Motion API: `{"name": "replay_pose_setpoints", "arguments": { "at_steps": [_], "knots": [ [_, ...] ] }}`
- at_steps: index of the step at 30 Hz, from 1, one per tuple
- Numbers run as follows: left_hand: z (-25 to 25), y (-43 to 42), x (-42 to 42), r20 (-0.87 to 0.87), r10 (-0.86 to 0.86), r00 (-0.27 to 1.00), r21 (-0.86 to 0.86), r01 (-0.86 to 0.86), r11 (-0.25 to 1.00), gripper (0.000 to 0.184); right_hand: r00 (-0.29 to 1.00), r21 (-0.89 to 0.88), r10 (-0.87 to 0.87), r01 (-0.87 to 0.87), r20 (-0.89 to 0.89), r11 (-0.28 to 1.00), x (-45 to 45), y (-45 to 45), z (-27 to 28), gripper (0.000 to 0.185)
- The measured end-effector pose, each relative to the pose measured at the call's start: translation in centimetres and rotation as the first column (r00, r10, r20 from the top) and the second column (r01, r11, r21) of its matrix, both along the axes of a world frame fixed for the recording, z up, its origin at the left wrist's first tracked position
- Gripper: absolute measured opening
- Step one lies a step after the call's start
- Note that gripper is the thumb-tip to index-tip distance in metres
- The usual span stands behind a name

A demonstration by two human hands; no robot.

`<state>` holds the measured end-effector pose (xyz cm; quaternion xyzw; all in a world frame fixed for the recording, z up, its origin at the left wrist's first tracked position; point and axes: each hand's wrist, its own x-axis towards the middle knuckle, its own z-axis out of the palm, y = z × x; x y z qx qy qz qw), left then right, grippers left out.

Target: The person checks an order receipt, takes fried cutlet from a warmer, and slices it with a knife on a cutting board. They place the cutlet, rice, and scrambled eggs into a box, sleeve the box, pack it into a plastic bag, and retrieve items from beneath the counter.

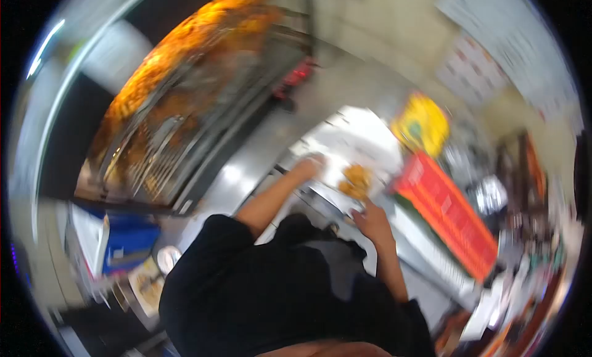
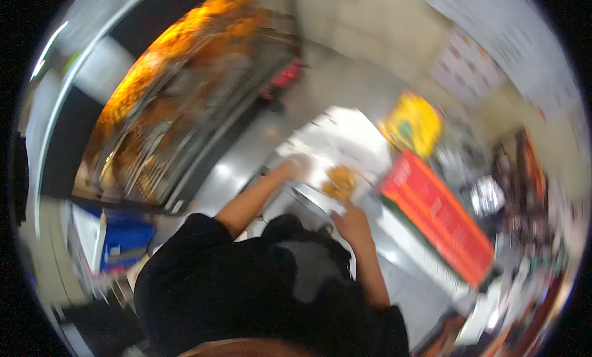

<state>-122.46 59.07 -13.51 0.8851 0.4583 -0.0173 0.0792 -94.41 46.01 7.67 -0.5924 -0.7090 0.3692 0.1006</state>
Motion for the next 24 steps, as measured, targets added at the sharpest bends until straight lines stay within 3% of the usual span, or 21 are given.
{"name": "replay_pose_setpoints", "arguments": {
  "at_steps": [1,2,3,5,7,9,11,14,17,18,20,22,24],
  "knots": [
    [6.3,-0.9,1.2,0.005,0.113,0.994,-0.182,-0.111,0.977,0.029,0.989,-0.011,0.113,-0.115,-0.094,0.993,1.3,-0.2,1.5,0.047],
    [3.8,-1.5,0.3,0.219,0.069,0.973,0.049,-0.082,0.995,0.035,0.963,-0.044,0.174,-0.187,-0.208,0.981,2.5,-0.3,4.7,0.048],
    [0.4,-0.7,0.1,0.232,0.210,0.950,-0.062,-0.201,0.978,0.047,0.923,-0.105,0.180,-0.227,-0.339,0.968,3.7,0.0,7.8,0.046],
    [10.5,-1.2,2.5,0.137,0.535,0.834,-0.440,-0.433,0.787,0.059,0.851,0.001,0.220,-0.250,-0.477,0.968,7.2,1.8,9.8,0.044],
    [9.6,-0.8,0.1,0.261,0.565,0.783,-0.594,-0.331,0.733,0.057,0.847,0.170,0.086,0.005,-0.524,0.985,11.2,5.0,9.0,0.037],
    [10.4,-1.1,-2.7,0.377,0.748,0.546,-0.837,-0.145,0.527,0.042,0.882,0.189,-0.260,0.354,-0.394,0.916,13.4,9.6,10.6,0.030],
    [9.6,0.0,-5.9,0.496,0.795,0.348,-0.765,-0.258,0.590,0.028,0.845,0.223,-0.349,0.462,-0.406,0.859,16.8,15.1,7.9,0.026],
    [9.8,5.8,-8.6,0.618,0.777,0.119,-0.685,-0.403,0.606,0.025,0.958,0.321,-0.256,0.286,-0.132,0.903,18.0,22.8,4.1,0.027],
    [15.8,12.0,-5.7,0.667,0.738,0.097,-0.658,-0.387,0.646,0.023,0.943,0.227,-0.135,0.065,0.304,0.972,17.1,29.7,-3.4,0.027],
    [15.5,14.1,-4.4,0.696,0.700,0.160,-0.636,-0.316,0.704,0.025,0.892,0.202,-0.127,0.041,0.434,0.978,16.2,31.3,-5.6,0.026],
    [14.4,18.1,-1.6,0.751,0.604,0.268,-0.585,-0.156,0.796,0.027,0.805,0.135,-0.208,0.159,0.555,0.978,15.4,33.6,-10.1,0.025],
    [13.2,21.4,2.0,0.708,0.394,0.586,-0.458,-0.043,0.888,0.033,0.733,0.107,-0.244,0.229,0.636,0.968,14.5,34.9,-11.0,0.023],
    [15.6,22.7,6.6,0.627,0.279,0.727,-0.512,0.115,0.851,0.035,0.697,0.091,-0.243,0.247,0.675,0.965,13.1,34.3,-9.5,0.020]
  ]
}}
